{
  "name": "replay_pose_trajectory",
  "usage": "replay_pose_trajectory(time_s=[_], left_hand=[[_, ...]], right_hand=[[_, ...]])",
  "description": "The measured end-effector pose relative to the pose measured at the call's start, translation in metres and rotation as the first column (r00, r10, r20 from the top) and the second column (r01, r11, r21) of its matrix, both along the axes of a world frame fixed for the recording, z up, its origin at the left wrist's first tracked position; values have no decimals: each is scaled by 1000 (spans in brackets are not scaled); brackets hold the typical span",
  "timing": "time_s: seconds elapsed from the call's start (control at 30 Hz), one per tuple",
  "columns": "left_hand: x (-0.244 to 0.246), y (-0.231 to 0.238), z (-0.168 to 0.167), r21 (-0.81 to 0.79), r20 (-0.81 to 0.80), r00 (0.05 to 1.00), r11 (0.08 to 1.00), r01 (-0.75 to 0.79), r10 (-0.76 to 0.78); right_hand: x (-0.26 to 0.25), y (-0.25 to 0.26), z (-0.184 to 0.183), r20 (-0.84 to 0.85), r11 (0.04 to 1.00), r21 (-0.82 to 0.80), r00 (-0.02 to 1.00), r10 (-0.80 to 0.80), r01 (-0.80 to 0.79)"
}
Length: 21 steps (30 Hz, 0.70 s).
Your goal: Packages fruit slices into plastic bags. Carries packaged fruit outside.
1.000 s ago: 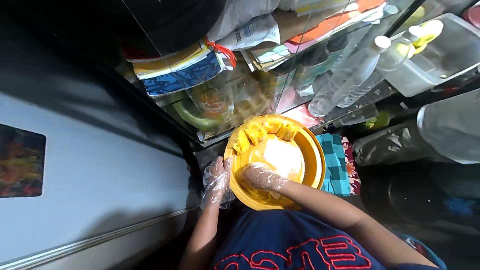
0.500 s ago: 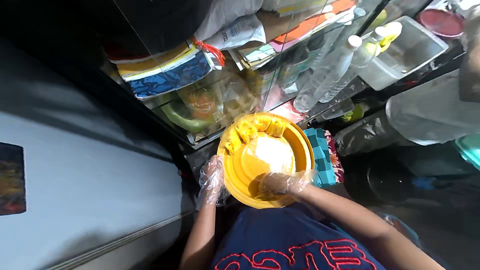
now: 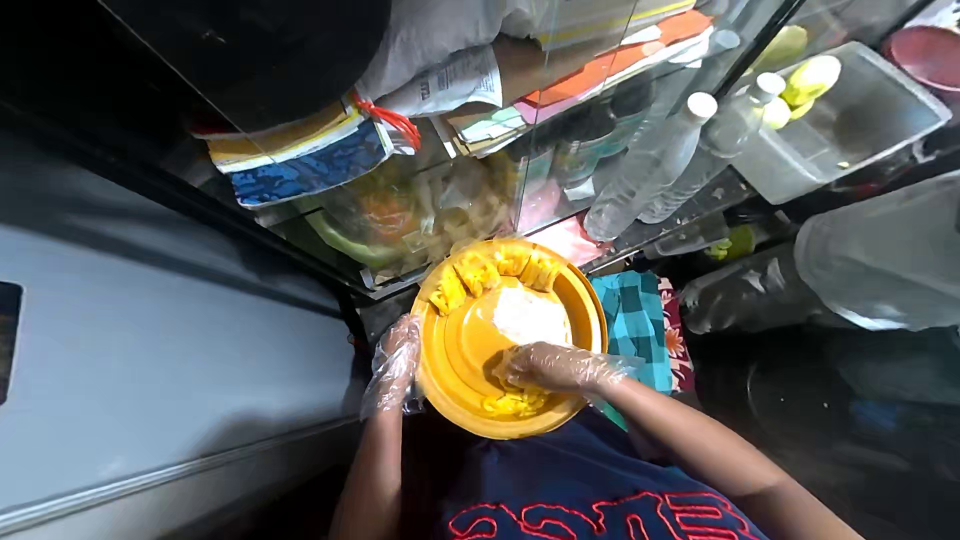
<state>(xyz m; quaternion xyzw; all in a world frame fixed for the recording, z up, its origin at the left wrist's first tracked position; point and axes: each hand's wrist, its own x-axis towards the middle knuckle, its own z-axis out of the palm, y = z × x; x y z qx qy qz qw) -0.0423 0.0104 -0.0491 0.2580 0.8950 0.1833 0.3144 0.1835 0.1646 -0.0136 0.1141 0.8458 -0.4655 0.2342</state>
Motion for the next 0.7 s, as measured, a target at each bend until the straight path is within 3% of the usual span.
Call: replay_pose_trajectory(time_s=[0.1,0.17,0.23,0.33,0.5,0.6,0.7], left_hand=[[-1,-4,-8,39,-21,999,999,-39,40],[-2,-10,-15,78,-15,999,996,-47,48],[0,-9,-16,78,-20,999,996,-42,44],[0,-5,-12,63,-10,997,995,-80,81],[-1,-3,-4,42,7,995,994,-99,99],[3,-4,-11,131,-186,974,985,-108,132],[18,5,7,249,-352,930,968,-20,110]], right_hand=[[-12,33,3,-19,962,42,963,-269,270],[-21,50,-15,-154,885,125,890,-430,449],[-30,56,-30,-311,818,180,820,-480,547],[-55,52,-47,-374,775,243,794,-480,583],[-81,22,-55,-265,689,245,730,-629,682],[-85,17,-63,-276,653,237,695,-664,719],[-87,20,-59,-284,660,242,702,-653,712]])
